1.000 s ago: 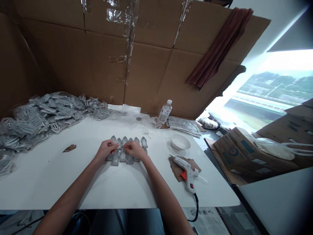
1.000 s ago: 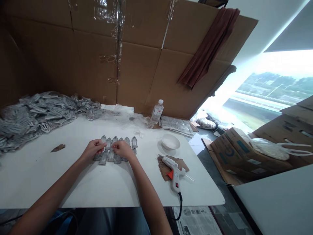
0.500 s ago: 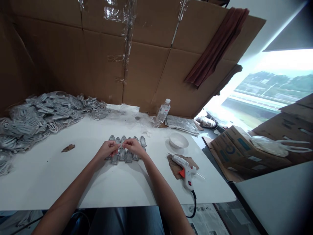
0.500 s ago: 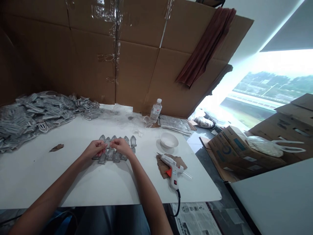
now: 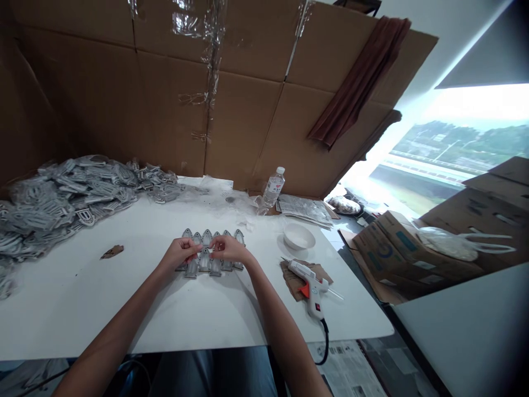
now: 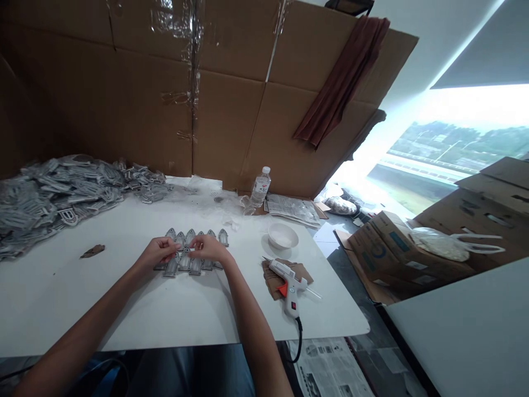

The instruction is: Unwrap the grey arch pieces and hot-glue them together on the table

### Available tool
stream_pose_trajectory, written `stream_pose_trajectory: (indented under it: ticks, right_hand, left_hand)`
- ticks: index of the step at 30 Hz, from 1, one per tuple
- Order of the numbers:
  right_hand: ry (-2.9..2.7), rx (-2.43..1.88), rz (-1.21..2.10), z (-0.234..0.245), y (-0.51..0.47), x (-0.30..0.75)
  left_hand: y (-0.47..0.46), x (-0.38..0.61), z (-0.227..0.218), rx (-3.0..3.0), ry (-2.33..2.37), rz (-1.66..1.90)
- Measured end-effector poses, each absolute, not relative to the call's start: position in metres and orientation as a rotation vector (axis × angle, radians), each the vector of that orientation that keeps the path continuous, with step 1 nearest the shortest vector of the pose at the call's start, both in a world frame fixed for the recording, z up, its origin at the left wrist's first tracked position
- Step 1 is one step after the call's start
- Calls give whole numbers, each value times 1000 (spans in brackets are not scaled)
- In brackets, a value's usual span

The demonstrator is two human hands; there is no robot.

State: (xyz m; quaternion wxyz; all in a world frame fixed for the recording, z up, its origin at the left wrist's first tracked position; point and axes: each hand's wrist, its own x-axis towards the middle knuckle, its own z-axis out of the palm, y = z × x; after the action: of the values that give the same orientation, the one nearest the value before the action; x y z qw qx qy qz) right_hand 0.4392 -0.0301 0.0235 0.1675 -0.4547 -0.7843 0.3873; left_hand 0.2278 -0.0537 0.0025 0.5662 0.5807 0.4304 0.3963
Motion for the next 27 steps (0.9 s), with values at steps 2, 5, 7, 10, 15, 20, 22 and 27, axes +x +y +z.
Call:
stream_pose_trajectory:
  ticks: [2, 5, 7, 10, 15, 20, 22, 27]
  right_hand:
    - [-2239, -1193, 1145, 27, -36, 434]
    - [-2265, -1094, 1155, 30, -44, 429]
    - [-2296, -1089, 1126, 31, -46, 431]
    - [-2354, -1173, 1071, 32, -43, 442]
    - [-2530, -1429, 920, 36, -35, 463]
    - [-2611, -1672, 591, 33, -39, 460]
    - [-2597, -1726, 486, 33, -41, 459]
    - [-2343, -2001, 284, 51, -32, 497]
  left_hand:
    - [-55, 230, 4, 1377, 976, 890]
    - [-58, 233, 7, 1386, 934, 839]
    - [-60, 235, 8, 1392, 922, 821]
    - [-62, 235, 10, 1400, 931, 815]
    - [-56, 232, 5, 1366, 1001, 866]
    - [-50, 229, -1, 1328, 1027, 913]
    - [-49, 228, -3, 1328, 1025, 923]
    - [-46, 227, -8, 1318, 1030, 921]
